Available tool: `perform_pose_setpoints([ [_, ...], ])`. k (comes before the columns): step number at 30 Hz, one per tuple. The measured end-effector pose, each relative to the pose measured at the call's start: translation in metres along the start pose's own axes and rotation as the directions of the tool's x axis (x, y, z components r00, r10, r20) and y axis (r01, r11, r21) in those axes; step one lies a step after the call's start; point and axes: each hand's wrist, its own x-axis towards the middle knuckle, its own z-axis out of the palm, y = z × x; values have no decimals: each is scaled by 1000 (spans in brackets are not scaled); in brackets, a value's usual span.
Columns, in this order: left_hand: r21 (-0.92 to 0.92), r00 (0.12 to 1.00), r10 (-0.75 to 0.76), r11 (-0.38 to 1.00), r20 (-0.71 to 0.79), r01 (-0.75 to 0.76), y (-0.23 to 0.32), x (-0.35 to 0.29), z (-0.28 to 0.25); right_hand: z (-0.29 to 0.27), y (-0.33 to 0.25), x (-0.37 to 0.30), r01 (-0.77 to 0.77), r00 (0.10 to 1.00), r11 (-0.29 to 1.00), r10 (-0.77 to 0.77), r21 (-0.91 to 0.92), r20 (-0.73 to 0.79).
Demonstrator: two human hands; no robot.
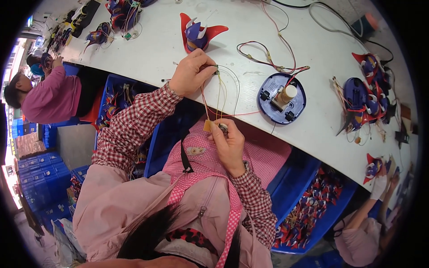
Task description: Assembling electronic components and testing toy parts at a factory workbench.
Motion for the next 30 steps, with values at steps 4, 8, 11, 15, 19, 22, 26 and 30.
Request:
perform_pose_setpoints([
  [4,49,995,87,995,-51,-84,-1,-1,-2,2,-3,-1,-6,1000,1000,6,1,-2],
  [8,172,967,195,971,-164,-167,16,-15,-12,4,0,-2,-22,1000,999,22,45,-5],
  [11,75,963,141,989,-228,-127,52,-51,-17,3,-7,-1,-32,999,999,32,20,-21],
  [15,-375,898,-385,816,215,440,70,-103,-21,5,-9,3,-20,1000,999,20,-40,14],
  [19,-602,818,-443,557,367,572,62,-124,0,8,-7,4,-6,1000,999,7,-48,27],
  [22,-744,844,-422,433,331,509,59,-124,8,8,-7,3,-1,1000,999,1,-36,5],
  [26,-682,780,-479,411,403,605,57,-121,3,4,-12,3,0,999,999,-2,-52,-40],
  [30,-648,736,-516,387,438,656,54,-122,7,0,-17,1,11,999,992,-16,-123,-40],
])
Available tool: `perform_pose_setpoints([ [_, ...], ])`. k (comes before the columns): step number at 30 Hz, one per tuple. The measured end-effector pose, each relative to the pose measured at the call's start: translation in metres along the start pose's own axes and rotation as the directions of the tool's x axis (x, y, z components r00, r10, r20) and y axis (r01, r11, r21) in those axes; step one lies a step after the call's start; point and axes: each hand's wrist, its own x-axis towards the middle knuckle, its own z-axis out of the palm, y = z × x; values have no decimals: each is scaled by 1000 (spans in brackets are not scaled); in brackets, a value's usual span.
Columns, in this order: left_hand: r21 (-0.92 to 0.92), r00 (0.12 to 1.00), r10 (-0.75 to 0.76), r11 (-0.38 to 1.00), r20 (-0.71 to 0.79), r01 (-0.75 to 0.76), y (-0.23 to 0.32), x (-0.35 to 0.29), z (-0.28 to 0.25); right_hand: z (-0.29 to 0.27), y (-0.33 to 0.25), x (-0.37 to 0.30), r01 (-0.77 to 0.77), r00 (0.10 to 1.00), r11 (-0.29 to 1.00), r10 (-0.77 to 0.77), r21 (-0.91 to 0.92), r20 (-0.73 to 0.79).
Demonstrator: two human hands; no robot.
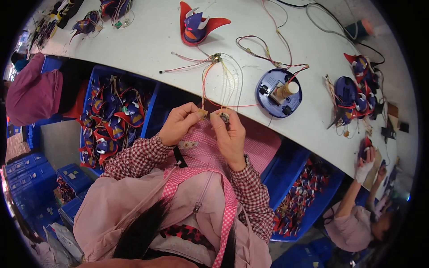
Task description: Assembling electronic components and testing toy parts at a factory workbench.
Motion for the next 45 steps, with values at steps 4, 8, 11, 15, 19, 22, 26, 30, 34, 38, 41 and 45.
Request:
perform_pose_setpoints([
  [4,23,997,82,996,-15,-82,-2,4,1,-1,-4,2,-17,999,1000,17,21,30],
  [8,41,997,77,996,-12,-77,2,5,0,-3,-6,4,-105,994,990,101,98,50],
  [11,22,1000,24,999,5,-24,7,5,0,-2,-6,4,-115,990,993,112,36,84],
  [15,-41,1000,3,999,9,-2,9,5,1,2,-5,3,-85,994,996,87,-34,63],
  [19,-55,1000,-5,998,-2,5,4,7,3,1,-1,4,-73,997,994,76,86,-31],
  [22,-36,1000,-5,999,-6,4,4,9,3,-7,3,4,-121,992,991,122,63,-14],
  [26,-6,1000,2,1000,-11,-3,3,11,3,-9,-3,4,-179,983,981,181,71,-25],
  [30,8,1000,9,1000,-13,-9,5,12,3,-10,6,3,-66,997,996,64,-67,-38],
  [34,39,999,43,998,-26,-42,2,12,2,-8,7,3,-45,998,988,37,-148,-51],
  [38,83,996,81,994,-38,-77,0,11,4,-7,4,1,-7,999,976,-4,-218,-50],
  [41,99,995,93,991,-44,-89,1,8,5,-6,10,-1,34,997,973,-50,-230,-65],
  [45,100,993,108,990,-50,-103,3,11,6,-8,9,0,36,996,979,-52,-199,-76],
])
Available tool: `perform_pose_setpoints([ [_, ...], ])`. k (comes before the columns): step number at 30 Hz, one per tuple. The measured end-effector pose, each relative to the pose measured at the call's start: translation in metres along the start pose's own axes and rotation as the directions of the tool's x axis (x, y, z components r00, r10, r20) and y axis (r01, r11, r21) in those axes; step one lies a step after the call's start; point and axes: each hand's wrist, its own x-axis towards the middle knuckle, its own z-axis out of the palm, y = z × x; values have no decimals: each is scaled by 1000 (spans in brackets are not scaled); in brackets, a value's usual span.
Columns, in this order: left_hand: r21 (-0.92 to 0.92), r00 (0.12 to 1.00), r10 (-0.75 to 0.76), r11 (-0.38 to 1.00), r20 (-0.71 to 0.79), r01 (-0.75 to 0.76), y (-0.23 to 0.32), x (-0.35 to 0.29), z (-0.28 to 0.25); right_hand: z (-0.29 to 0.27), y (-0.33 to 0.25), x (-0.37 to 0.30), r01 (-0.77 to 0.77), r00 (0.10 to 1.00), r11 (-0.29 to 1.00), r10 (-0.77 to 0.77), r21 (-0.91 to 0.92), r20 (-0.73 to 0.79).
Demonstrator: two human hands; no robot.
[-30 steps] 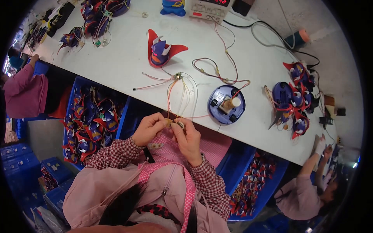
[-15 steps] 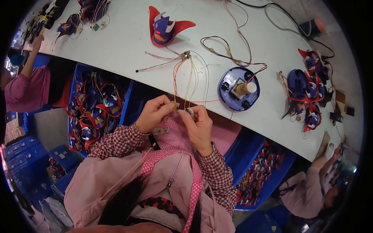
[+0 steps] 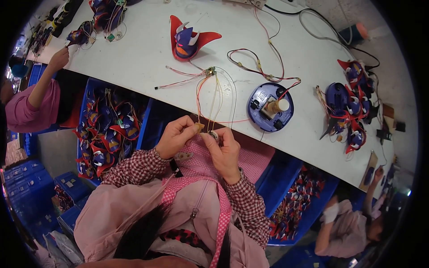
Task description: Assembling electronic components and testing toy parts at a factory workbench.
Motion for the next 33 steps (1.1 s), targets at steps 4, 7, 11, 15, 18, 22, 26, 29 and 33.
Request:
perform_pose_setpoints([
  [4,3,1000,19,1000,-5,-19,-1,-1,0,2,-3,0,33,999,999,-33,-16,-11],
  [7,10,1000,9,1000,-1,-9,0,0,0,4,-6,2,90,996,994,-90,-62,1],
  [11,26,1000,6,1000,-7,-6,-5,-1,0,6,-7,1,168,986,975,-165,-142,35],
  [15,28,998,39,999,-52,-38,-8,0,1,6,-3,2,220,975,956,-216,-192,41],
  [18,3,998,35,999,-48,-35,-7,0,3,6,0,2,239,971,949,-233,-205,53],
  [22,-27,999,-18,999,-36,17,-4,0,3,8,2,3,250,968,941,-245,-226,47],
  [26,20,1000,-11,1000,-8,11,-5,1,2,10,3,5,243,970,953,-243,-184,22],
  [29,49,999,29,998,-26,-28,-6,0,3,11,3,6,347,937,911,-348,-222,36],
  [33,90,999,40,995,-21,-38,-4,2,6,7,0,6,443,889,841,-456,-311,34],
])
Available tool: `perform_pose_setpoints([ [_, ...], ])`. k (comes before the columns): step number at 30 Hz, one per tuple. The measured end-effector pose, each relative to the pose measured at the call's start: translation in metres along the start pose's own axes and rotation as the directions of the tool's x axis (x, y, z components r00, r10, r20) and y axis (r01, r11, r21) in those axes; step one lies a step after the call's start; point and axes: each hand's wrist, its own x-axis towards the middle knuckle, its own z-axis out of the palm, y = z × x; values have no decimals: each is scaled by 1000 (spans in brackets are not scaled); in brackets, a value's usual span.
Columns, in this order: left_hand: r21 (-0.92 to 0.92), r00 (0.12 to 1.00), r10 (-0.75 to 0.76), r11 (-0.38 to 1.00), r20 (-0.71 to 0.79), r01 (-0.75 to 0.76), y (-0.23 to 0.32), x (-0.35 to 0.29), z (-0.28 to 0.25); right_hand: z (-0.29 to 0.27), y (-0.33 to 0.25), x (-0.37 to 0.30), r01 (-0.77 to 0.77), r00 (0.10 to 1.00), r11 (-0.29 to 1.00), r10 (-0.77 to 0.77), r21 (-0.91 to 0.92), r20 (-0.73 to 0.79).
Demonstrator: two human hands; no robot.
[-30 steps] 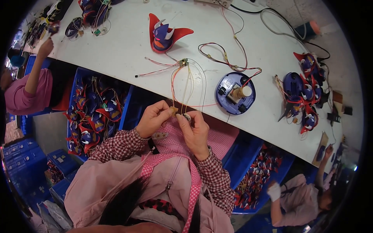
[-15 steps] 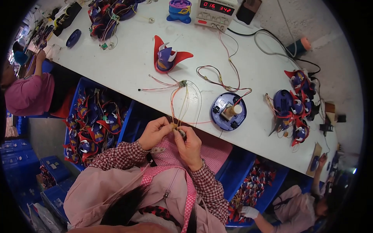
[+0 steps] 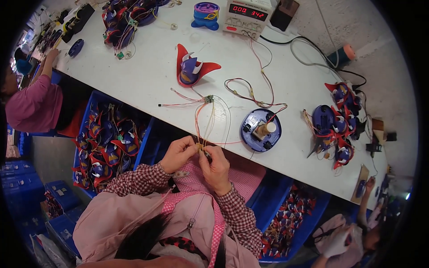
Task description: Assembling electronic components and testing toy parts at a factory workbench.
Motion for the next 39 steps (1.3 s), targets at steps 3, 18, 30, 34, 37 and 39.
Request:
perform_pose_setpoints([
  [3,-48,1000,28,998,-5,-28,-4,2,3,2,2,2,43,999,999,-42,-29,12],
  [18,-211,994,-105,972,-11,101,-3,0,1,7,15,-2,123,992,989,-124,76,3],
  [30,516,653,682,450,328,-729,84,41,11,-120,-44,2,104,994,961,-90,-257,66],
  [34,518,656,637,431,405,-739,69,99,69,-132,-37,59,-39,989,958,-4,-286,-146],
  [37,575,660,652,396,373,-716,52,112,94,-122,-10,77,23,995,952,-51,-304,-84],
  [39,642,670,665,362,330,-676,51,113,93,-115,4,82,113,986,922,-151,-369,-76],
])
